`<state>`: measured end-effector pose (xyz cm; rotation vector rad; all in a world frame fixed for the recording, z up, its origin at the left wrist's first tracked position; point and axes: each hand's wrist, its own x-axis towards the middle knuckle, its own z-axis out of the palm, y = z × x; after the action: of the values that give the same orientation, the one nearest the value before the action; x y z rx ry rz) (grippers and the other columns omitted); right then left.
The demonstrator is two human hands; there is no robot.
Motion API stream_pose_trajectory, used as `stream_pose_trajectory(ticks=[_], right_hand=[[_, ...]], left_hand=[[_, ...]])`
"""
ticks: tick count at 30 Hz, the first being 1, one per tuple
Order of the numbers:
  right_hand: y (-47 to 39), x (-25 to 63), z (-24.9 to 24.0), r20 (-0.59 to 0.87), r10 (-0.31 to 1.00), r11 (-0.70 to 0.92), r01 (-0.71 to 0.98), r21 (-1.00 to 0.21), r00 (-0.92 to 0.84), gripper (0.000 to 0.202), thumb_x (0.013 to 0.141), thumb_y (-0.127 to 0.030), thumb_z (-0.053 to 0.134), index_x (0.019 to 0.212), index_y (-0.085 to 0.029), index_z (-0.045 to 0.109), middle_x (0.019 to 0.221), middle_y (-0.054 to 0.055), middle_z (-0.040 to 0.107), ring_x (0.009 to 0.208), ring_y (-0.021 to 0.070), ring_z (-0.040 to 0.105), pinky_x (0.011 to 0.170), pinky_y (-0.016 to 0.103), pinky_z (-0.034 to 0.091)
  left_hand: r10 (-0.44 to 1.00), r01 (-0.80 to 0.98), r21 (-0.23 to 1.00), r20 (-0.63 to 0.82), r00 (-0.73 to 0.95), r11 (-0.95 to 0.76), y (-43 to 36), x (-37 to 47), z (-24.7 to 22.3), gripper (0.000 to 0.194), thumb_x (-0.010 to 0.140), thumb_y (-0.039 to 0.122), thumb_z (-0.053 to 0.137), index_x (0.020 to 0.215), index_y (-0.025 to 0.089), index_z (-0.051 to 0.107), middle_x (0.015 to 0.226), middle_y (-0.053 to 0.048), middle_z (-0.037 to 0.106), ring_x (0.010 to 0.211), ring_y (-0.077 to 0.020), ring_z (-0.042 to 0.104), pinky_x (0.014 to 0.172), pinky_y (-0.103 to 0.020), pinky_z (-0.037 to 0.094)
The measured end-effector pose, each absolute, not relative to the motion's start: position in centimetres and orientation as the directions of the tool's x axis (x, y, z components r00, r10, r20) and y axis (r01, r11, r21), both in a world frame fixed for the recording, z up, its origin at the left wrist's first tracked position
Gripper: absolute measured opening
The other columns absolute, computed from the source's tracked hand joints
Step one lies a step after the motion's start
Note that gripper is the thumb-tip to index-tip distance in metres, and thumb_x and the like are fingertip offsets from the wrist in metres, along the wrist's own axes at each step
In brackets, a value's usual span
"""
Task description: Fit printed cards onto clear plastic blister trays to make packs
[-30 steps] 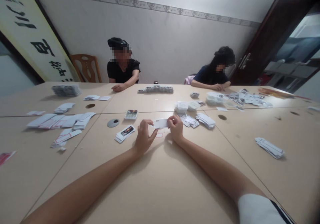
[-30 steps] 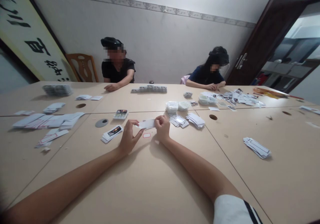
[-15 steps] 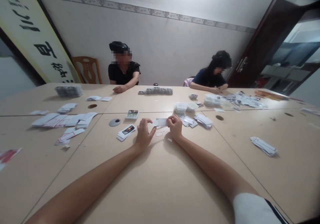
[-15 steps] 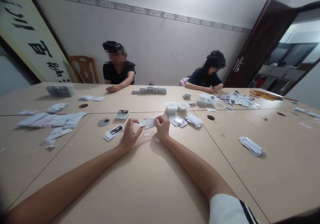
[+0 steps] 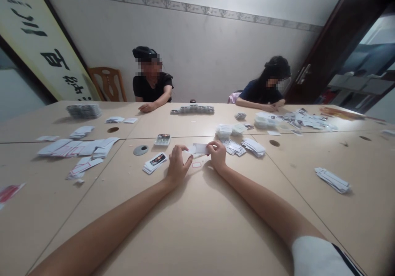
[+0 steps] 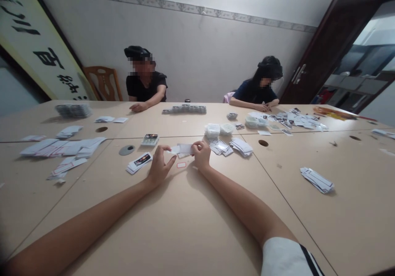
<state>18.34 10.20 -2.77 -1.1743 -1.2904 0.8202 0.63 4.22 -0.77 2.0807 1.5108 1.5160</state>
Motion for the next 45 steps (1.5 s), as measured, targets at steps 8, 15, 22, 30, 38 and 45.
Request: stream_pose_trajectory(ticks=[8, 15, 22, 30, 38, 45], right_hand=[[9.85, 18.57, -2.23, 0.187, 0.971, 0.177, 0.081, -0.981, 0.150, 0.024, 0.096, -0.035, 0.064, 0.106, -0.013, 0.066, 0.097, 0.003, 0.068, 0.076, 0.0127, 0.066, 0.065, 0.027, 0.058], [9.79, 18.40, -1.87, 0.126, 0.977, 0.120, 0.047, -0.992, 0.172, 0.026, 0.096, -0.035, 0.064, 0.111, -0.014, 0.065, 0.105, 0.005, 0.068, 0.085, 0.0156, 0.068, 0.071, 0.031, 0.060], [9.96, 18.45, -2.03, 0.102, 0.976, 0.102, 0.010, -0.995, 0.193, 0.027, 0.096, -0.035, 0.065, 0.114, -0.014, 0.065, 0.108, 0.006, 0.068, 0.088, 0.0166, 0.068, 0.074, 0.032, 0.060], [10.06, 18.33, -2.23, 0.102, 0.973, 0.108, -0.016, -0.994, 0.209, 0.028, 0.096, -0.036, 0.064, 0.115, -0.015, 0.065, 0.110, 0.006, 0.068, 0.090, 0.0172, 0.068, 0.076, 0.034, 0.061], [10.11, 18.42, -2.16, 0.125, 0.958, 0.131, -0.007, -0.991, 0.259, 0.030, 0.096, -0.036, 0.064, 0.118, -0.015, 0.064, 0.114, 0.007, 0.067, 0.094, 0.0182, 0.068, 0.078, 0.035, 0.060], [9.78, 18.74, -2.00, 0.154, 0.934, 0.153, 0.029, -0.988, 0.323, 0.032, 0.097, -0.036, 0.063, 0.121, -0.015, 0.063, 0.118, 0.008, 0.067, 0.097, 0.0192, 0.068, 0.081, 0.037, 0.060]], left_hand=[[0.798, 0.629, 0.624, 0.603, -0.011, -0.463, 4.30, 0.55, -0.79, 0.020, 0.085, 0.025, 0.059, 0.102, 0.023, 0.049, 0.103, -0.008, 0.059, 0.105, -0.0285, 0.058, 0.097, -0.047, 0.044], [0.792, 0.632, 0.614, 0.611, 0.000, -0.474, 4.19, 0.65, -0.62, 0.020, 0.085, 0.023, 0.058, 0.102, 0.022, 0.049, 0.103, -0.008, 0.059, 0.104, -0.0288, 0.058, 0.098, -0.048, 0.045], [0.786, 0.638, 0.603, 0.618, 0.007, -0.479, 4.17, 0.74, -0.60, 0.022, 0.083, 0.021, 0.059, 0.103, 0.022, 0.050, 0.104, -0.008, 0.060, 0.105, -0.0291, 0.058, 0.098, -0.049, 0.045], [0.788, 0.643, 0.600, 0.615, 0.008, -0.475, 4.16, 0.75, -0.66, 0.024, 0.082, 0.020, 0.059, 0.105, 0.022, 0.050, 0.105, -0.009, 0.061, 0.107, -0.0298, 0.059, 0.100, -0.050, 0.045], [0.781, 0.644, 0.589, 0.624, 0.021, -0.488, 4.12, 0.63, -0.71, 0.027, 0.082, 0.020, 0.059, 0.107, 0.022, 0.050, 0.107, -0.010, 0.062, 0.108, -0.0302, 0.060, 0.098, -0.050, 0.045], [0.767, 0.649, 0.574, 0.641, 0.024, -0.500, 4.19, 0.56, -0.64, 0.033, 0.083, 0.018, 0.059, 0.114, 0.022, 0.050, 0.112, -0.010, 0.062, 0.111, -0.0300, 0.059, 0.100, -0.050, 0.045]])
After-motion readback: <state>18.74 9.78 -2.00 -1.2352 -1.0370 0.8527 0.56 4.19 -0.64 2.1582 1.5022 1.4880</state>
